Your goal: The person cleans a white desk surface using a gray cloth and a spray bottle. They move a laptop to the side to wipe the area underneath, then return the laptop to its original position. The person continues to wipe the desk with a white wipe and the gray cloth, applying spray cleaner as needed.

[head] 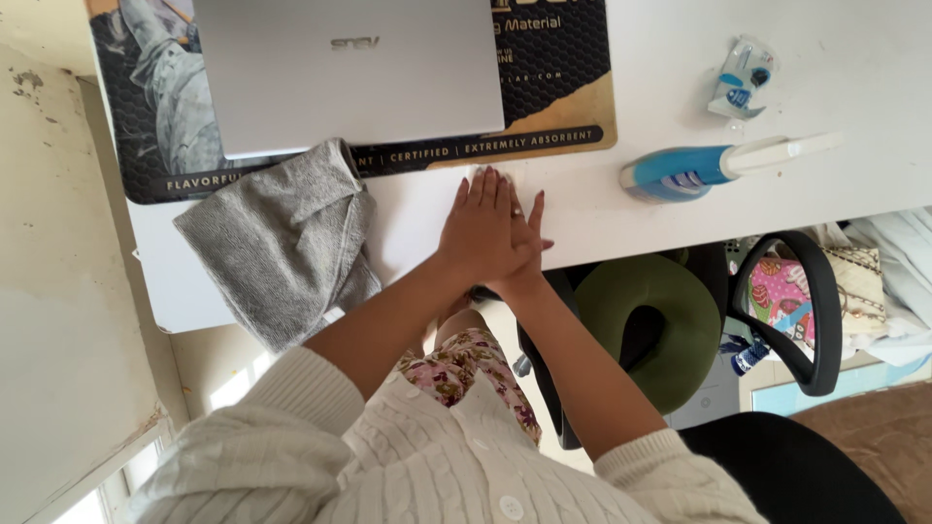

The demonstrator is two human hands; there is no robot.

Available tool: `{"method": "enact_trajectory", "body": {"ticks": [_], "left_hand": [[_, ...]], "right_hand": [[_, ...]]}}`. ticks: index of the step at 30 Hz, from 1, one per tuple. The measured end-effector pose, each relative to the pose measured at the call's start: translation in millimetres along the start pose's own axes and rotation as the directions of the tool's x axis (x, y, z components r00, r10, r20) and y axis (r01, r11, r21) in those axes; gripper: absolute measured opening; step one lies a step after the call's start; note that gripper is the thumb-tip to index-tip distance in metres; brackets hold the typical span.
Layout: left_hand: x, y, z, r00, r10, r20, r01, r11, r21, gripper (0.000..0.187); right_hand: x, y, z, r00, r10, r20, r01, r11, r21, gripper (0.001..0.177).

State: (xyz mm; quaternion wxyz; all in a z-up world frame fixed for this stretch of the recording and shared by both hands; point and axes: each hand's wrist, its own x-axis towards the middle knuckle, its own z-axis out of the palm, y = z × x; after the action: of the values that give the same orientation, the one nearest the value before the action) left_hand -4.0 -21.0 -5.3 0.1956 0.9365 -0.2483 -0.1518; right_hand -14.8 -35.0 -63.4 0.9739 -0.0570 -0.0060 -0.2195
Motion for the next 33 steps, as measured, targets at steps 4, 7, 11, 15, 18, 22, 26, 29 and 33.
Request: {"method": "enact_trajectory", "body": {"ticks": [4, 7, 11, 15, 18, 22, 26, 29, 33], "left_hand": [[-20, 5, -5, 0.994, -0.034, 0.102, 0.035, 0.999, -0.016, 0.105], [-63, 17, 0, 0.998, 0.021, 0.067, -0.024, 0.999, 0.035, 0.103], [-91, 23, -4, 0.998, 0.006, 0.059, 0.001, 0.992, -0.125, 0.112], [-76, 17, -8, 0.994, -0.009, 0.105, 0.015, 0.998, -0.057, 0.11], [-55, 7, -5, 1.0, -0.009, 0.011, 0.008, 0.999, 0.036, 0.105], [-20, -6, -10, 0.996, -0.082, 0.028, 0.082, 0.997, 0.006, 0.107], [-15, -4, 0, 0.992, -0.128, 0.001, 0.128, 0.991, 0.027, 0.108], [-41, 7, 11, 0.997, -0.079, -0.007, 0.079, 0.997, -0.021, 0.11], [-84, 18, 10, 0.999, -0.033, -0.015, 0.032, 0.994, -0.103, 0.117]], "right_hand": [[-23, -5, 4, 0.997, -0.008, -0.076, 0.009, 1.0, 0.012, 0.114], [-60, -12, 9, 0.983, -0.062, -0.176, 0.068, 0.997, 0.032, 0.116], [-95, -12, 16, 0.929, -0.125, -0.349, 0.142, 0.99, 0.022, 0.127], [-80, -6, 16, 0.946, -0.127, -0.298, 0.145, 0.989, 0.039, 0.119], [-51, 0, 16, 0.981, -0.045, -0.189, 0.059, 0.996, 0.07, 0.116], [-10, -4, 10, 0.99, 0.1, -0.101, -0.098, 0.995, 0.025, 0.113], [-3, -29, 7, 0.96, 0.252, -0.12, -0.255, 0.967, -0.011, 0.109], [-30, -51, 19, 0.88, 0.426, -0.212, -0.393, 0.902, 0.18, 0.107], [-64, -78, 33, 0.651, 0.556, -0.517, 0.656, -0.069, 0.751, 0.104]]}}
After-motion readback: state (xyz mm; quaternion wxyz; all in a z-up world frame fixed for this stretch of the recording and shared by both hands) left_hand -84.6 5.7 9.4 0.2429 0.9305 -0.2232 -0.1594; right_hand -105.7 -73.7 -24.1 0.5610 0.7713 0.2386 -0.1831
